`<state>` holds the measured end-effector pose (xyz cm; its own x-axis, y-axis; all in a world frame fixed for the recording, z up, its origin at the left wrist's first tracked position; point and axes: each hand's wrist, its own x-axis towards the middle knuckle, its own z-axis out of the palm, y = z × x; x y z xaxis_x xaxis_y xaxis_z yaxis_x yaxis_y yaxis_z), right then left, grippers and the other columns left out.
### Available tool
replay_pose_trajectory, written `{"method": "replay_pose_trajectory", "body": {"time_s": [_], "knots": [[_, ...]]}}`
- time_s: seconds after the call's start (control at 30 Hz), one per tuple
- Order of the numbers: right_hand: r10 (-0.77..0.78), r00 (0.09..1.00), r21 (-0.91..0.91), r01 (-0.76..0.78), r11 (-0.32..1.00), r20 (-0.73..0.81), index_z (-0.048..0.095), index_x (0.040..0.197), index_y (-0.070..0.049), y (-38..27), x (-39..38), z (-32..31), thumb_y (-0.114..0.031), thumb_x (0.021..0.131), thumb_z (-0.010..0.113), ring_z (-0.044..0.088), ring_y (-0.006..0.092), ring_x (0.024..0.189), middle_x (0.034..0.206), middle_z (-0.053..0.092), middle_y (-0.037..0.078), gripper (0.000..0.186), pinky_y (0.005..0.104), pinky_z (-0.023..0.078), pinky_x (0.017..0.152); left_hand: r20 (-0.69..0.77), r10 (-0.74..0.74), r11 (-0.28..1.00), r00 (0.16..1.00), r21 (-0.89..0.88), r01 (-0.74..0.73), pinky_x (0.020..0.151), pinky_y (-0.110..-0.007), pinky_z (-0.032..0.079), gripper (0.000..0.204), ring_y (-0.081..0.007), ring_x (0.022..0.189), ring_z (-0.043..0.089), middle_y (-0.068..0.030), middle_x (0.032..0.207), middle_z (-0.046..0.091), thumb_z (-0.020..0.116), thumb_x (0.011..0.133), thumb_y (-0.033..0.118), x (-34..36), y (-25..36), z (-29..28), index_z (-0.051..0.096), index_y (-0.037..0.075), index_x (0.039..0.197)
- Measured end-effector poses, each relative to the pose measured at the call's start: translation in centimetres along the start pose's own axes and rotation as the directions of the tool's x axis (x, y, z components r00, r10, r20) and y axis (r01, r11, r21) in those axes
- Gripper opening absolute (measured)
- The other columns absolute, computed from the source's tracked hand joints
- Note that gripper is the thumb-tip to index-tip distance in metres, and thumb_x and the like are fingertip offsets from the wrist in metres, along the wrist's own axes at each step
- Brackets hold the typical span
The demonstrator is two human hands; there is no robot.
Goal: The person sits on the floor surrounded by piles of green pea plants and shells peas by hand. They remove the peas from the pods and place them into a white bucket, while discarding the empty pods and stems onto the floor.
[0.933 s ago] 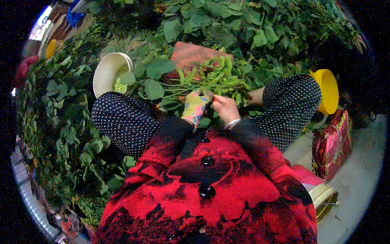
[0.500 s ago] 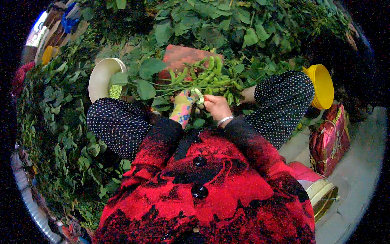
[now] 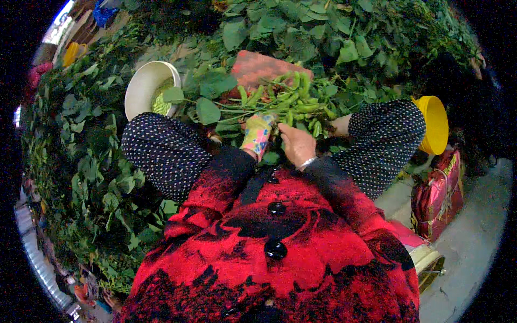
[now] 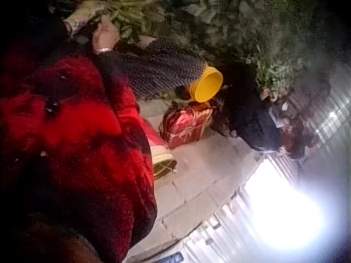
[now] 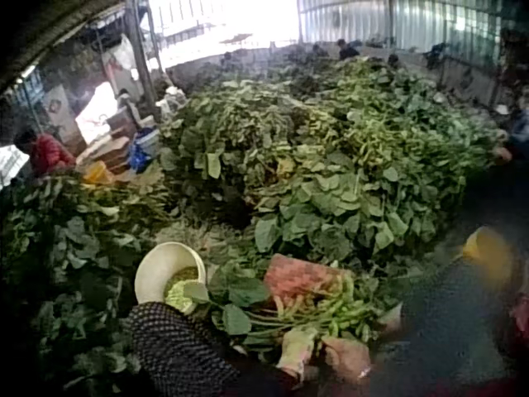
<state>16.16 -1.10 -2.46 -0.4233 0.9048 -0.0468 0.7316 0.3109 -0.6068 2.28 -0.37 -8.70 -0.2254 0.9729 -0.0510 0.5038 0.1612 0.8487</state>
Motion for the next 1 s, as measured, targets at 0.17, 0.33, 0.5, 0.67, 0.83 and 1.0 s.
{"method": "replay_pose_trajectory", "body": {"time_s": [0.17,0.33,0.5,0.67,0.83,1.0], "knots": [[0.06,0.998,-0.022,-0.06,0.998,0.021,0.059,0.102,-0.012,-0.6,0.4,-0.3,-0.016,0.077,0.053,0.057,0.0311,0.083,0.091,0.06,0.014,0.026,0.0376,0.045,0.07,-0.098,0.192,0.978,0.976,0.103,-0.182,0.039,-0.03,0.038,0.019,-0.0182,0.043,0.049,-0.0076,0.06,0.054,0.045,0.081,0.015,-0.2,-0.7,0.3,0.058,0.005,0.072],[-0.063,0.998,0.082,0.063,0.995,0.004,0.057,0.102,-0.007,-0.3,0.7,-0.4,-0.013,0.076,0.054,0.056,0.0339,0.082,0.09,0.06,0.016,0.027,0.0371,0.045,0.069,0.383,-0.472,0.394,0.794,-0.714,0.579,0.044,-0.022,0.039,0.012,-0.012,0.057,0.053,-0.0027,0.071,0.055,0.048,0.082,0.011,-1.5,3.7,-3.3,0.055,0.009,0.091],[0.05,0.998,0.4,-0.03,0.916,-0.041,0.062,0.09,-0.007,0.0,0.8,-5.2,-0.019,0.073,0.061,0.061,0.0265,0.07,0.08,0.062,0.011,0.021,0.0321,0.047,0.064,0.5,-0.312,0.304,0.808,-0.753,0.584,0.04,-0.023,0.034,0.024,-0.0136,0.051,0.047,-0.0044,0.075,0.053,0.04,0.081,0.003,-1.3,2.9,-2.3,0.049,0.003,0.104],[-0.198,0.951,-0.018,0.2,0.98,-0.239,0.06,0.092,-0.007,0.3,5.3,-7.1,-0.008,0.069,0.061,0.054,0.0276,0.073,0.076,0.053,0.01,0.024,0.0315,0.044,0.063,0.53,-0.339,0.411,0.778,-0.66,0.629,0.042,-0.023,0.041,0.031,-0.0165,0.067,0.058,-0.0083,0.089,0.056,0.039,0.083,0.003,-2.2,3.8,-4.8,0.044,0.002,0.113],[-0.232,0.955,-0.127,0.211,0.969,-0.182,0.057,0.096,-0.014,1.2,7.2,-5.4,-0.007,0.069,0.06,0.055,0.0279,0.075,0.085,0.05,0.006,0.028,0.0355,0.044,0.061,0.615,-0.257,0.364,0.745,-0.652,0.665,0.038,-0.022,0.037,0.033,-0.0144,0.048,0.049,-0.0078,0.075,0.054,0.042,0.083,0.01,-4.4,4.4,-7.3,0.041,-0.004,0.114],[-0.32,0.926,-0.2,0.28,0.939,-0.203,0.055,0.092,-0.015,1.6,7.6,-5.3,-0.008,0.069,0.059,0.055,0.0278,0.075,0.084,0.05,0.005,0.025,0.0369,0.043,0.059,0.67,0.045,0.017,0.741,-0.742,0.67,0.031,-0.022,0.028,0.032,-0.009,0.036,0.035,0.0007,0.056,0.041,0.043,0.087,0.019,-4.2,2.7,-6.4,0.047,-0.003,0.11]]}}
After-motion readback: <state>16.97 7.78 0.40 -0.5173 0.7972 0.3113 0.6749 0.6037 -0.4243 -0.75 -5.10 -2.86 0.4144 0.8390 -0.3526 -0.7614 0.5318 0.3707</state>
